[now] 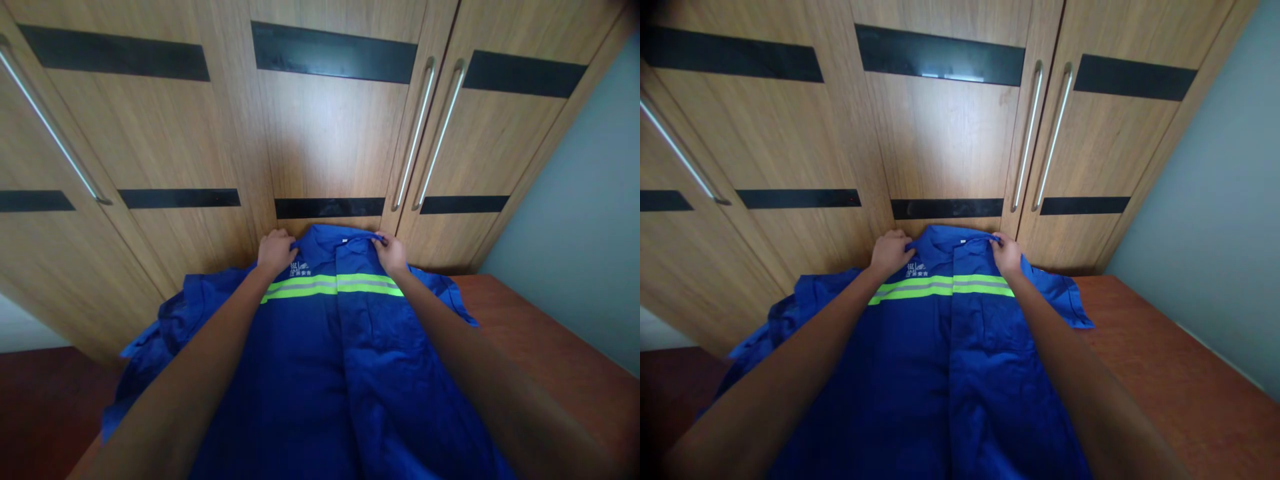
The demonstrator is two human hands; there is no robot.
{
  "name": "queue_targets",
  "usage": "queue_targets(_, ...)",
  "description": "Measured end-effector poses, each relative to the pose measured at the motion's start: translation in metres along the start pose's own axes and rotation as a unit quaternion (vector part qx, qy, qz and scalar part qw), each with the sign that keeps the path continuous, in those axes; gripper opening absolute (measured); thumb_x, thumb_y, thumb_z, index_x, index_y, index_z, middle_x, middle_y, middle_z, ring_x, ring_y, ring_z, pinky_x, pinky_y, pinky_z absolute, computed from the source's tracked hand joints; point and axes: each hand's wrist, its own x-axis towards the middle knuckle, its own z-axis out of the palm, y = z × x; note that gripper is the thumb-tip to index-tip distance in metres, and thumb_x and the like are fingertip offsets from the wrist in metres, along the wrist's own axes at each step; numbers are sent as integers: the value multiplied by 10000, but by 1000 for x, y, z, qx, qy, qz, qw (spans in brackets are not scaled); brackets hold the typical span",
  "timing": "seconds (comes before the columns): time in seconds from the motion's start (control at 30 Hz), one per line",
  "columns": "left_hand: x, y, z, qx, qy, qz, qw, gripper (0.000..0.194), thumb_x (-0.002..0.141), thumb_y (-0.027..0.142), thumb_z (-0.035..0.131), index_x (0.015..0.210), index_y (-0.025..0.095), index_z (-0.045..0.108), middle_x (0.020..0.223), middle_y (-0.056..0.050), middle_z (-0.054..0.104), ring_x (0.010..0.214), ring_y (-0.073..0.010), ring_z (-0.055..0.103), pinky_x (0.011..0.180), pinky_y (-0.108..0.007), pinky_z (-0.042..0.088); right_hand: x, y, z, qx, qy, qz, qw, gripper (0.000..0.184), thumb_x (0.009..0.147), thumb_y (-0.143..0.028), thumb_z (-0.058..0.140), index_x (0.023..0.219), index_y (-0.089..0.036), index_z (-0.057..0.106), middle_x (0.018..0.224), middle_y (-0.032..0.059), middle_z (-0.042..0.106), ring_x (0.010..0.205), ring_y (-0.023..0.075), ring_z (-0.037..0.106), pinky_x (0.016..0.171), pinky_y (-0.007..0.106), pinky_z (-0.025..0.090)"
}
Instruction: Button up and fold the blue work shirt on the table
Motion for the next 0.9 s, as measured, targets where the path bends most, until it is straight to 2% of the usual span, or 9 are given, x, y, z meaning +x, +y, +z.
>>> queue_targets(0.07, 9, -3, -18, -8, 13, 8, 1000, 395, 885, 447, 443, 1057, 154, 644, 1170, -147, 607, 1189, -333, 478, 938, -426, 398, 7, -5, 1, -16, 32, 0, 999, 348, 913, -322, 433, 1161, -153, 609, 1157, 108, 673, 1052, 221, 633, 949, 341, 466)
queue_targets(0.17, 16, -17, -33, -34, -42, 33, 998, 489, 855, 578, 442, 936, 150, 665, 934, -76, 680, 915, -248, 609, 778, -318, 458, 16, -10, 2, -52, 56, -5, 997, 371, 931, -295, 378, 1204, -167, 593, 1205, 99, 650, 1123, 236, 591, 1004, 366, 421)
queue_targets(0.27, 11, -41, -36, -50, -129, 48, 989, 473, 762, 619, 552, 836, 171, 681, 769, 0, 693, 725, -178, 618, 637, -242, 455, 17, -9, 2, -91, 44, -6, 995, 377, 920, -229, 357, 1202, -176, 603, 1203, 89, 652, 1138, 242, 579, 1020, 378, 406)
queue_targets(0.37, -1, -68, -32, -42, -178, 43, 982, 375, 724, 552, 609, 787, 193, 698, 722, 20, 702, 686, -168, 619, 619, -227, 455, 12, -3, 2, -118, 1, -8, 993, 399, 884, -147, 370, 1200, -186, 609, 1208, 78, 652, 1130, 234, 584, 1020, 374, 410)
queue_targets(0.43, -8, -82, -28, -22, -171, 31, 984, 323, 755, 499, 578, 784, 202, 701, 736, 3, 707, 717, -181, 626, 648, -235, 456, 7, 1, 3, -136, -40, -18, 990, 401, 859, -133, 422, 1208, -202, 606, 1222, 59, 645, 1135, 221, 580, 1027, 352, 403)
queue_targets(0.53, -13, -90, -20, 13, -126, 13, 992, 320, 825, 444, 487, 864, 203, 694, 844, -46, 712, 825, -210, 633, 724, -261, 453, 1, 14, -1, -166, -101, -21, 981, 419, 836, -181, 527, 1250, -227, 574, 1206, 40, 650, 1123, 205, 584, 1016, 308, 404)
queue_targets(0.67, -19, -91, -12, 51, -84, -7, 995, 361, 873, 450, 418, 970, 218, 677, 958, -85, 705, 908, -241, 630, 787, -303, 447, -7, 50, -22, -225, -150, 43, 962, 383, 840, -191, 534, 1218, -166, 584, 1096, 96, 688, 1026, 222, 626, 918, 316, 451)
queue_targets(0.8, -24, -95, -11, 69, -77, -18, 994, 399, 875, 513, 412, 976, 239, 684, 960, -78, 712, 907, -241, 636, 789, -298, 451, -13, 89, -46, -274, -195, 99, 936, 350, 782, -265, 646, 1102, -122, 640, 1120, 156, 663, 1051, 267, 605, 882, 339, 451)
queue_targets(0.9, -26, -100, -12, 63, -93, -6, 994, 390, 884, 495, 409, 970, 239, 690, 972, -56, 719, 917, -216, 638, 804, -270, 450, -13, 105, -50, -297, -193, 117, 928, 488, 793, -359, 650, 1221, -140, 567, 1227, 169, 598, 1136, 279, 552, 910, 362, 434)
